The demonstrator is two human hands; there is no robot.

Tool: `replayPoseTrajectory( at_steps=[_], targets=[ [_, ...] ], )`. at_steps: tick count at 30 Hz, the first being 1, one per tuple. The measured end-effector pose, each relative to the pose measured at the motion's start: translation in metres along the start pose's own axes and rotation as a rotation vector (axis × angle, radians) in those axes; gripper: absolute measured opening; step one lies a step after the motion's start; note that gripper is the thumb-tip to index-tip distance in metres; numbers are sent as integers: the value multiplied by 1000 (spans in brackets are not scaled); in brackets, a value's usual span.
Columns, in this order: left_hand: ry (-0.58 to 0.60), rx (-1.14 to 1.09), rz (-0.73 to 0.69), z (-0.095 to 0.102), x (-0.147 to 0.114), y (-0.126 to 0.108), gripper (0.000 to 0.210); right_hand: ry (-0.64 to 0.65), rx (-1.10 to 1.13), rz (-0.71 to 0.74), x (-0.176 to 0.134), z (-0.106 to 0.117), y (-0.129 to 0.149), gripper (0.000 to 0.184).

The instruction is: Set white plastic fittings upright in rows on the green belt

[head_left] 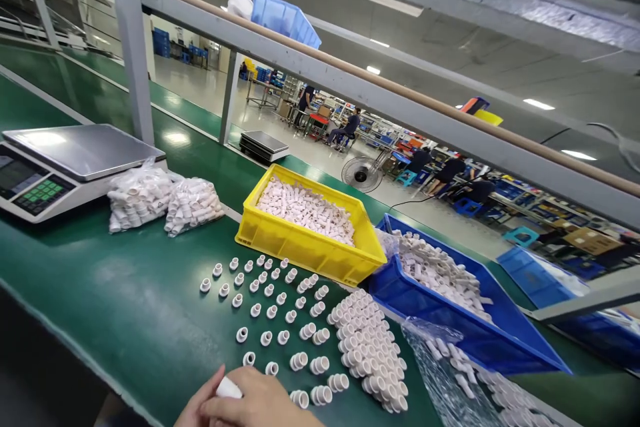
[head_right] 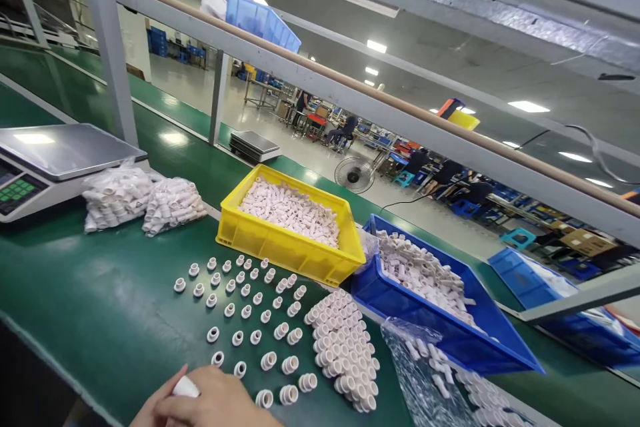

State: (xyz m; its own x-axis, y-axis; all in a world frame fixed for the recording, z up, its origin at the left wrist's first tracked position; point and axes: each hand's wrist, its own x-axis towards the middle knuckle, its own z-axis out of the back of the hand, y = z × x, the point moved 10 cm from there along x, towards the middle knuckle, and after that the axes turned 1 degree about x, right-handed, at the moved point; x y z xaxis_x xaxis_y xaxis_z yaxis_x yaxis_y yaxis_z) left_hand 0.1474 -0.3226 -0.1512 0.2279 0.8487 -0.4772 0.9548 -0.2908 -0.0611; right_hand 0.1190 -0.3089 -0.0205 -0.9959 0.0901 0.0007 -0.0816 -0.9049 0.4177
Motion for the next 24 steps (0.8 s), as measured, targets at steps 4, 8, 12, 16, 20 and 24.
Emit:
replayPoseTrajectory(
  at_steps=[4, 8, 12, 16, 20, 24],
  targets=[
    [51, 69, -91, -12, 2, -3, 18, -269, 169, -81, -12, 35, -12, 34],
    [139, 219, -140, -19, 1, -6, 23, -391, 364, -312, -31, 66, -45, 45],
    [97, 297, -155, -15, -1, -8, 26, -428, 489, -418, -39, 86, -67, 24],
    [80, 313, -159, -15, -1, -7, 26, -514, 539, -505, -48, 102, -91, 25],
    [87, 327, -149, -14, 0, -6, 27, -497, 377, -481, -50, 116, -102, 25],
    [139, 333, -125, -15, 2, -4, 27, -455, 267, -396, -45, 124, -103, 26]
  ],
)
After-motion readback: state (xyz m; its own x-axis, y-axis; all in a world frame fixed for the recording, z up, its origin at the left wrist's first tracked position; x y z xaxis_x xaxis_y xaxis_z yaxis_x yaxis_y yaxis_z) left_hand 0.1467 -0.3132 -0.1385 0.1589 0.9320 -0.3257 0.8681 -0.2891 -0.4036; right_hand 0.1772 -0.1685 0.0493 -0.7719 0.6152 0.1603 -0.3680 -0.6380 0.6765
